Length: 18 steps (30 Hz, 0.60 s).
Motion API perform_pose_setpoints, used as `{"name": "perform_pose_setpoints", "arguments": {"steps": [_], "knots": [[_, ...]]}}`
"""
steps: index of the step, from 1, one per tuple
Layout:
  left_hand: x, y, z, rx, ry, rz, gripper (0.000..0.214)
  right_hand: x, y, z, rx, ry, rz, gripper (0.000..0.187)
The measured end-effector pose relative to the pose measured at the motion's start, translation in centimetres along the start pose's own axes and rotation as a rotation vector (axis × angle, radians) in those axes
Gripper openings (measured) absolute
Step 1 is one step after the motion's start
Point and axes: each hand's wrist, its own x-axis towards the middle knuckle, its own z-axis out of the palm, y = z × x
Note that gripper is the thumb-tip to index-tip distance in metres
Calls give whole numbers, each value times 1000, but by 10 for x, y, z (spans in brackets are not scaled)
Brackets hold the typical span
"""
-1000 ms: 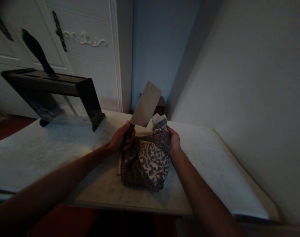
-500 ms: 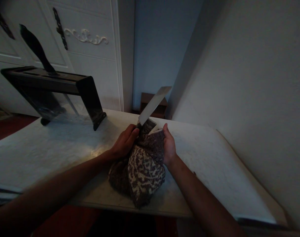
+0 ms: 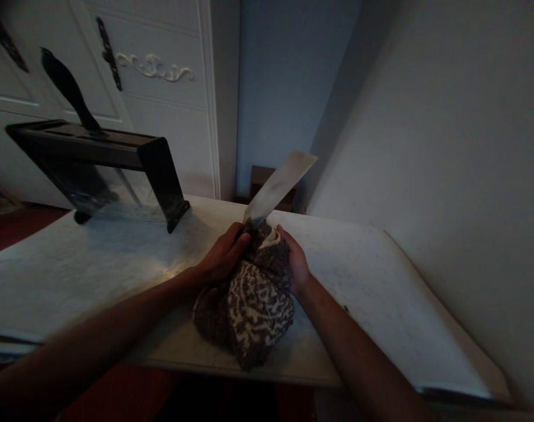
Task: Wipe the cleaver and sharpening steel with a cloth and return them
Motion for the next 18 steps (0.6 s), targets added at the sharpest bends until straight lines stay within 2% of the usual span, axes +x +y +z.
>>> {"name": "perform_pose_setpoints", "arguments": {"steps": [2, 4, 8, 14, 18], "knots": [[2, -2, 1, -192, 43, -4, 44, 0, 4, 1, -56, -32, 2, 41], [4, -4, 3, -413, 67, -75, 51, 0, 7, 1, -144, -68, -79, 39], [9, -3, 4, -671, 24, -231, 62, 3, 9, 0, -362, -108, -249, 37], [10, -2, 1, -684, -22, -254, 66, 8, 7, -4, -632, 43, -390, 34], [9, -1, 2, -624, -62, -246, 65, 12, 6, -10, -695, 137, -443, 26]]}}
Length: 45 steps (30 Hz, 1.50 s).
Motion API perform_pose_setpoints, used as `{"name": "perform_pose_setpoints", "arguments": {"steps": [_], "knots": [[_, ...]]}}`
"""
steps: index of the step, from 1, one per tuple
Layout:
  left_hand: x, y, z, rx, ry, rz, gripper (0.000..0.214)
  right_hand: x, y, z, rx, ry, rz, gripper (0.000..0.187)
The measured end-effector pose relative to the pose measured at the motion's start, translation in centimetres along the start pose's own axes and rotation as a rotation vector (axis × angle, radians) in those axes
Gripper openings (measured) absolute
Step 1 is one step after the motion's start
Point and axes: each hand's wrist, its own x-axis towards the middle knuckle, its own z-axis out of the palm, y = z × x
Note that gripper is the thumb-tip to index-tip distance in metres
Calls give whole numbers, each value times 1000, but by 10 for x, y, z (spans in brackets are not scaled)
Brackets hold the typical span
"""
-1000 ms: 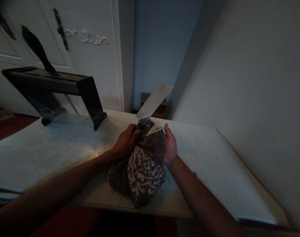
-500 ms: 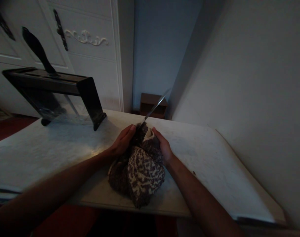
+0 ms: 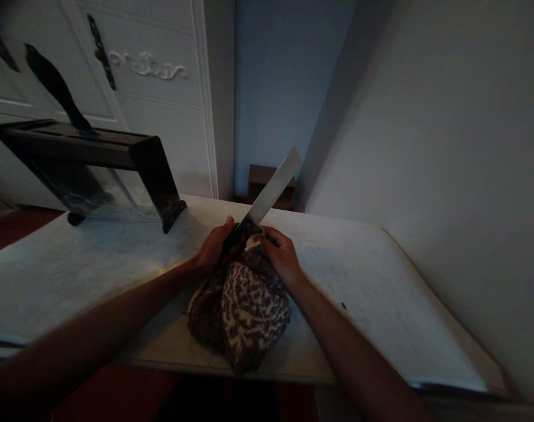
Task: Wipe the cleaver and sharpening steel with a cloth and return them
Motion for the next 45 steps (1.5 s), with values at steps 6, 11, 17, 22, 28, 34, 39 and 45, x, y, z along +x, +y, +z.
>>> {"name": "perform_pose_setpoints", "arguments": {"steps": [6, 11, 17, 22, 28, 34, 39, 45], "knots": [[-3, -1, 3, 247, 108, 174, 56, 0, 2, -1, 25, 44, -22, 26], [-6, -1, 0, 698, 152, 268, 43, 1, 6, -2, 134, 33, 6, 26], [-6, 0, 1, 864, 182, 219, 39, 0, 5, 1, 197, 19, 59, 28], [-4, -1, -1, 993, 142, 242, 38, 1, 4, 1, 150, 77, 59, 25], [-4, 3, -1, 1094, 107, 258, 35, 2, 5, -1, 169, 97, 100, 24], [-4, 2, -3, 1078, 27, 287, 39, 5, 10, -4, 203, 158, 106, 26], [-3, 3, -7, 1069, -59, 212, 48, 8, 14, -10, 171, 227, 25, 24], [-2, 5, -7, 1140, -101, 250, 46, 11, 20, -14, 69, 247, -35, 22]]}}
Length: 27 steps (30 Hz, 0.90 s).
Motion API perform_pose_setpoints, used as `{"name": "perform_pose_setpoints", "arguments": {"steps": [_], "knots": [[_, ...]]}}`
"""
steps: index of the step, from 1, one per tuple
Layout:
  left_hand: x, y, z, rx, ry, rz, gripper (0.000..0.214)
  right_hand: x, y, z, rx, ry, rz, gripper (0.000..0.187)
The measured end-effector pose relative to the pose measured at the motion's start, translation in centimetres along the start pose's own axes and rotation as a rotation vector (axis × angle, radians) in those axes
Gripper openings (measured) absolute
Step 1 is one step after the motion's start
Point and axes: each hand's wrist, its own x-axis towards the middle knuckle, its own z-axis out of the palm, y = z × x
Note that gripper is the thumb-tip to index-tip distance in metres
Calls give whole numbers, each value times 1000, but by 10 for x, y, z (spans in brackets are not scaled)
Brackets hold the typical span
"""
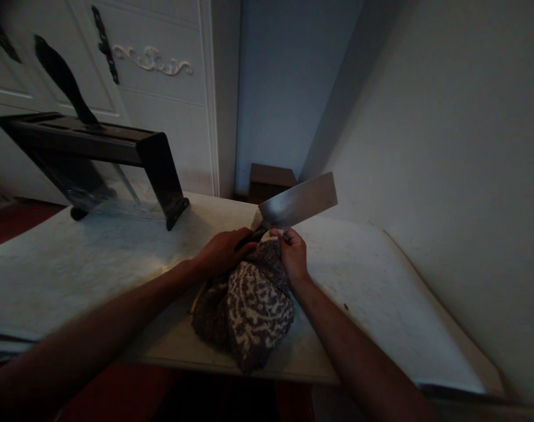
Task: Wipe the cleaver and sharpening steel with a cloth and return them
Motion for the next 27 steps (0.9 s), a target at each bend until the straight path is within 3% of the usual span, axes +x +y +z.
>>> {"name": "perform_pose_setpoints", "arguments": {"steps": [8, 16, 27], "knots": [[-2, 5, -3, 75, 6, 16, 40, 0, 0, 0, -85, 20, -93, 23], [-7, 9, -5, 127, -4, 43, 40, -2, -6, 2, -60, 67, -55, 32], [-5, 0, 9, -87, 166, 22, 41, 2, -9, -1, -56, -47, -83, 28]]}}
